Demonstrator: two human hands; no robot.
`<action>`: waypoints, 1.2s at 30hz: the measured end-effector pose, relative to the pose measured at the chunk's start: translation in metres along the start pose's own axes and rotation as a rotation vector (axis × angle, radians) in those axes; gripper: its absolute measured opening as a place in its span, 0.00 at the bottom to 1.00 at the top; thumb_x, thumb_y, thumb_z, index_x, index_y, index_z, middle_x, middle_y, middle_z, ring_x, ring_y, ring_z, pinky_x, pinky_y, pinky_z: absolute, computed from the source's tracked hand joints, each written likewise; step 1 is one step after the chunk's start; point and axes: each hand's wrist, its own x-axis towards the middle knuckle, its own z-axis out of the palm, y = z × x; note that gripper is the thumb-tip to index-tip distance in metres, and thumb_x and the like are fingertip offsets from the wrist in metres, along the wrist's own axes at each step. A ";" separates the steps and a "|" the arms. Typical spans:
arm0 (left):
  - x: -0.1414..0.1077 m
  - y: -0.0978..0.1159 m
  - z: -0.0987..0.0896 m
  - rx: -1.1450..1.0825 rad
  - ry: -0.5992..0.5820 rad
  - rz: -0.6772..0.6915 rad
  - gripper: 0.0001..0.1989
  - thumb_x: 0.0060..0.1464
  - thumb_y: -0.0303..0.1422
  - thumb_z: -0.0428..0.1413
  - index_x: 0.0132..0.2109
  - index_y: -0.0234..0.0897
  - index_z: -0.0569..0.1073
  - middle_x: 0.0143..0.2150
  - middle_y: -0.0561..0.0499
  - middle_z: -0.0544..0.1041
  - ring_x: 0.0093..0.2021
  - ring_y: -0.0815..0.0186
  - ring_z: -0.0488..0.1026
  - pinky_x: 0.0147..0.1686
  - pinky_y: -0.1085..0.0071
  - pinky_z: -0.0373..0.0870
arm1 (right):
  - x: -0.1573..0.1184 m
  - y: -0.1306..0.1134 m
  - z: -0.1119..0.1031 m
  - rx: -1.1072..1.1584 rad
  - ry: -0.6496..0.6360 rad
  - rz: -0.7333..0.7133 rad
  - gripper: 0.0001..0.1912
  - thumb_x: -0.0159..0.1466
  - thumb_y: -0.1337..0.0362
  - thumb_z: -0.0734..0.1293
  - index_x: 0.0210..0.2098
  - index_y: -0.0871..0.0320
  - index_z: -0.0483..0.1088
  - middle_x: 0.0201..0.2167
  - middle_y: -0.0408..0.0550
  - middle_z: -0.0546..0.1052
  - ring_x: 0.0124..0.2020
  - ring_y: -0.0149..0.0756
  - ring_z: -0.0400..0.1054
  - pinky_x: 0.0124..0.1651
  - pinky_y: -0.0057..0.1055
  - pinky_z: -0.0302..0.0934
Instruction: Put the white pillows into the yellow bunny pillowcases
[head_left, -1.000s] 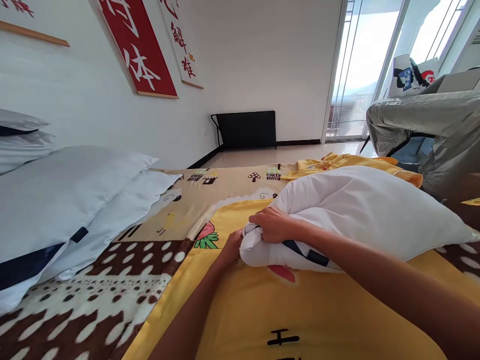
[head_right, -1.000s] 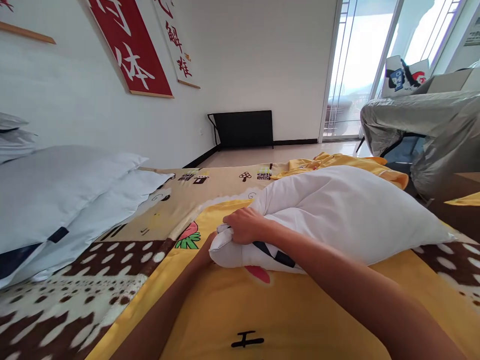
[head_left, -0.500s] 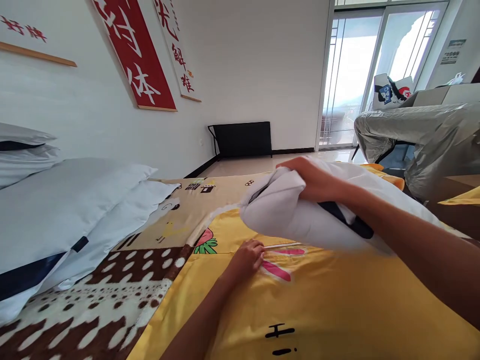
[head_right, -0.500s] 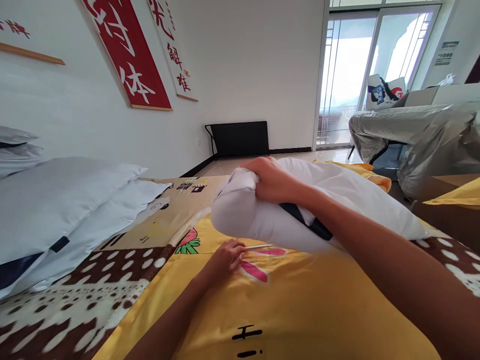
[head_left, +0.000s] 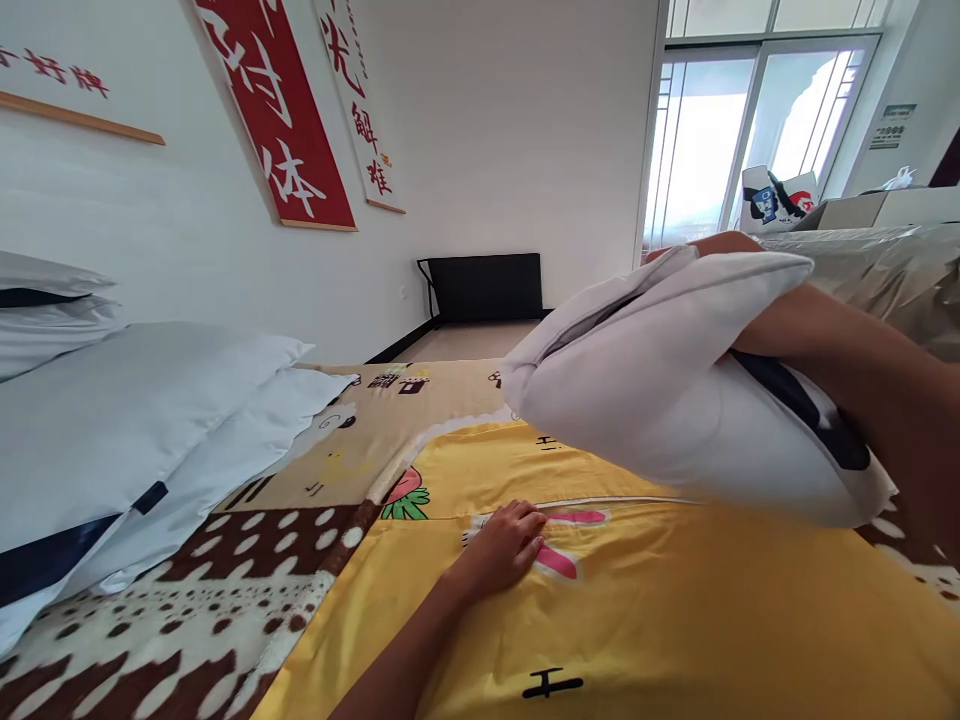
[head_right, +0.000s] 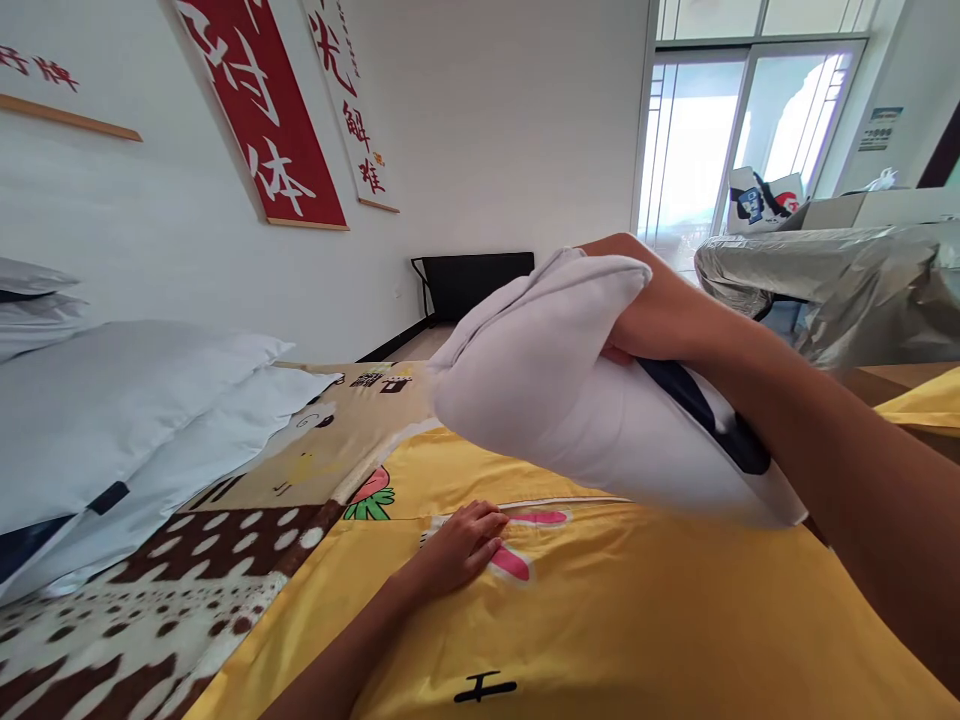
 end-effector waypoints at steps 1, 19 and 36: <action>0.000 0.000 0.000 -0.009 -0.004 -0.009 0.12 0.58 0.32 0.47 0.47 0.39 0.71 0.45 0.45 0.71 0.47 0.59 0.67 0.49 0.63 0.64 | -0.001 0.000 0.002 0.002 -0.007 -0.015 0.10 0.52 0.73 0.63 0.18 0.59 0.58 0.19 0.39 0.65 0.24 0.23 0.58 0.24 0.21 0.54; -0.004 0.000 -0.002 -0.078 0.026 -0.034 0.10 0.55 0.28 0.48 0.42 0.40 0.72 0.43 0.48 0.71 0.45 0.61 0.67 0.47 0.65 0.64 | 0.014 -0.008 0.021 0.288 -0.203 0.124 0.08 0.49 0.74 0.57 0.18 0.57 0.56 0.11 0.32 0.57 0.11 0.19 0.51 0.12 0.17 0.44; -0.008 -0.003 0.000 -0.017 0.001 -0.009 0.09 0.55 0.30 0.49 0.43 0.39 0.71 0.45 0.46 0.72 0.46 0.60 0.67 0.48 0.64 0.63 | 0.033 0.006 0.022 0.319 -0.264 0.294 0.09 0.45 0.76 0.53 0.19 0.58 0.59 0.06 0.31 0.57 0.11 0.20 0.51 0.17 0.18 0.47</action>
